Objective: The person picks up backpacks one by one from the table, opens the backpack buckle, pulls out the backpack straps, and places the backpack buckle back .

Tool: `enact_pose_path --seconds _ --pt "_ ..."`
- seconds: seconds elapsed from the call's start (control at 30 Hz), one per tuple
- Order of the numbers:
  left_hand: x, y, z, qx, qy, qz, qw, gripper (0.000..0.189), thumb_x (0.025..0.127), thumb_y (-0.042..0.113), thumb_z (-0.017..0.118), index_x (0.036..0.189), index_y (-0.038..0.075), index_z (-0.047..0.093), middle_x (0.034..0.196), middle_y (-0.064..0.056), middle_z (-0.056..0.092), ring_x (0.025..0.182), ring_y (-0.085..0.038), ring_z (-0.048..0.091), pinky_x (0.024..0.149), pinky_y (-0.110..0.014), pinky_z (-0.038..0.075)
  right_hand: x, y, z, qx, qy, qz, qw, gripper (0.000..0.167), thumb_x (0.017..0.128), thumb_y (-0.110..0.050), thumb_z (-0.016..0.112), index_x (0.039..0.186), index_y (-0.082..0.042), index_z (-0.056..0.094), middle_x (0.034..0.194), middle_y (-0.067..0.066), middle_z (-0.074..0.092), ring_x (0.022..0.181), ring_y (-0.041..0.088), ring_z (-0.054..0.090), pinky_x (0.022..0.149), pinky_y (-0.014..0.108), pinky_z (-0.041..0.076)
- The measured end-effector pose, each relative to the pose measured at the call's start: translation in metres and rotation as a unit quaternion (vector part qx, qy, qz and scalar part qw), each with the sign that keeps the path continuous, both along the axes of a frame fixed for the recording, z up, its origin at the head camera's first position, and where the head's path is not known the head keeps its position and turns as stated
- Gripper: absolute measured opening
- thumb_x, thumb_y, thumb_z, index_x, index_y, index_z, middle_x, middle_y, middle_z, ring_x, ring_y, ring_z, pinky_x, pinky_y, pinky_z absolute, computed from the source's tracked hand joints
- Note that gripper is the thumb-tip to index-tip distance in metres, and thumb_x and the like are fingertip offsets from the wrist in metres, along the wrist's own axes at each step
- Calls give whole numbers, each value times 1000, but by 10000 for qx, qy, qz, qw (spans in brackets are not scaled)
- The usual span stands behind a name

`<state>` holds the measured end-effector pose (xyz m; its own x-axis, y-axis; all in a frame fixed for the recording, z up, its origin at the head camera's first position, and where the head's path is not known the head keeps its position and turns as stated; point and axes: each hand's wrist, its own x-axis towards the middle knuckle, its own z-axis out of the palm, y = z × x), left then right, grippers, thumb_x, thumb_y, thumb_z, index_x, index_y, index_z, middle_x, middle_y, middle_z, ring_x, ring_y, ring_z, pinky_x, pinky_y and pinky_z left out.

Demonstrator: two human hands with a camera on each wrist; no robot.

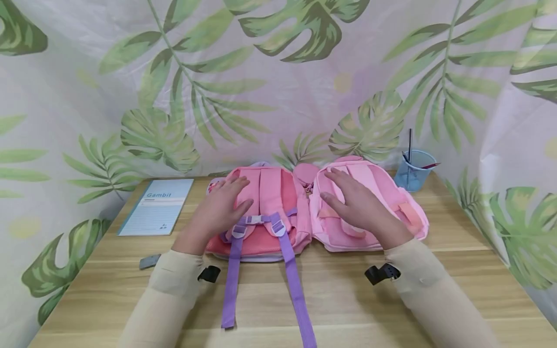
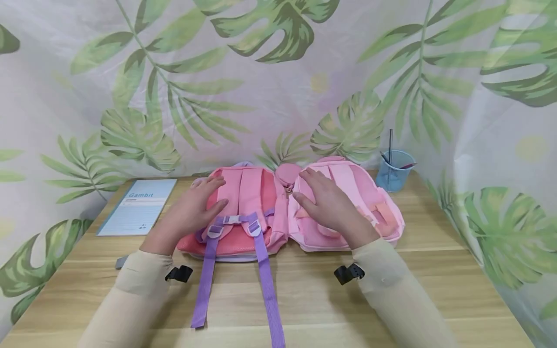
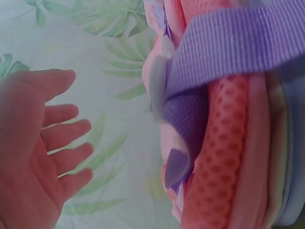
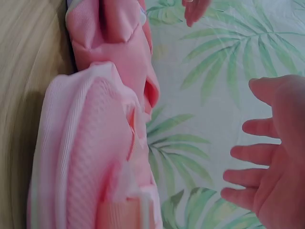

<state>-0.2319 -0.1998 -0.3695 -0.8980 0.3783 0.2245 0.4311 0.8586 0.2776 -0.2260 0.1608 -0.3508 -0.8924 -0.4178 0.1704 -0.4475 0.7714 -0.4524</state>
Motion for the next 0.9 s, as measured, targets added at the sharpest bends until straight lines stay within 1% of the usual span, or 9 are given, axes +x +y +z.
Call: enact_pose_path --seconds 0.1,0.2,0.23,0.37,0.47,0.6,0.77,0.9 --pt "1 -4 3 158 -90 9 9998 55 108 32 66 154 4 55 154 -22 61 146 -45 55 120 -63 44 -4 -6 -2 -158 -46 86 9998 63 112 -39 57 164 -5 42 168 21 45 156 44 43 128 61 33" --pt "2 -8 4 346 -154 -24 9993 49 107 28 68 148 3 61 145 -21 69 129 -43 68 111 -60 52 -7 -13 -5 -302 -120 150 9994 58 111 -37 60 159 -6 51 159 19 57 149 42 53 124 61 40" --pt "2 -9 3 403 -173 -20 9990 46 106 27 68 146 3 63 141 -20 71 124 -43 71 109 -60 54 -8 -15 -7 -334 -127 169 9992 55 111 -37 61 156 -6 55 155 18 61 146 42 56 122 61 42" --pt "1 -12 1 531 -270 -61 9982 36 106 24 69 135 2 71 130 -18 77 117 -40 74 104 -57 57 -11 -26 -13 -553 -140 299 9979 44 108 -32 65 143 -5 67 140 17 72 134 40 66 115 59 49" --pt "0 -15 -1 550 -365 -155 9977 32 105 21 69 129 1 73 122 -16 79 117 -36 75 103 -55 58 -14 -34 -16 -683 -180 408 9967 40 108 -30 66 138 -4 71 136 17 74 130 39 68 112 58 52" --pt "0 -18 -2 605 -568 -228 9963 30 104 20 71 127 1 75 117 -14 80 111 -32 76 98 -53 60 -20 -43 -21 -766 -315 538 9951 40 108 -30 66 137 -3 70 136 17 74 129 39 68 112 57 53" --pt "-1 -22 -6 643 -857 -275 9939 29 103 20 73 126 1 75 116 -13 79 110 -30 75 98 -53 61 -27 -54 -28 -904 -502 683 9923 40 106 -26 67 137 -1 70 133 17 75 126 37 69 110 55 54" --pt "-3 -26 -10 608 -976 -324 9928 28 102 18 75 125 2 75 114 -11 78 108 -28 74 98 -52 60 -29 -65 -32 -1097 -676 759 9888 38 105 -23 69 135 0 70 129 17 76 122 35 70 107 52 56"
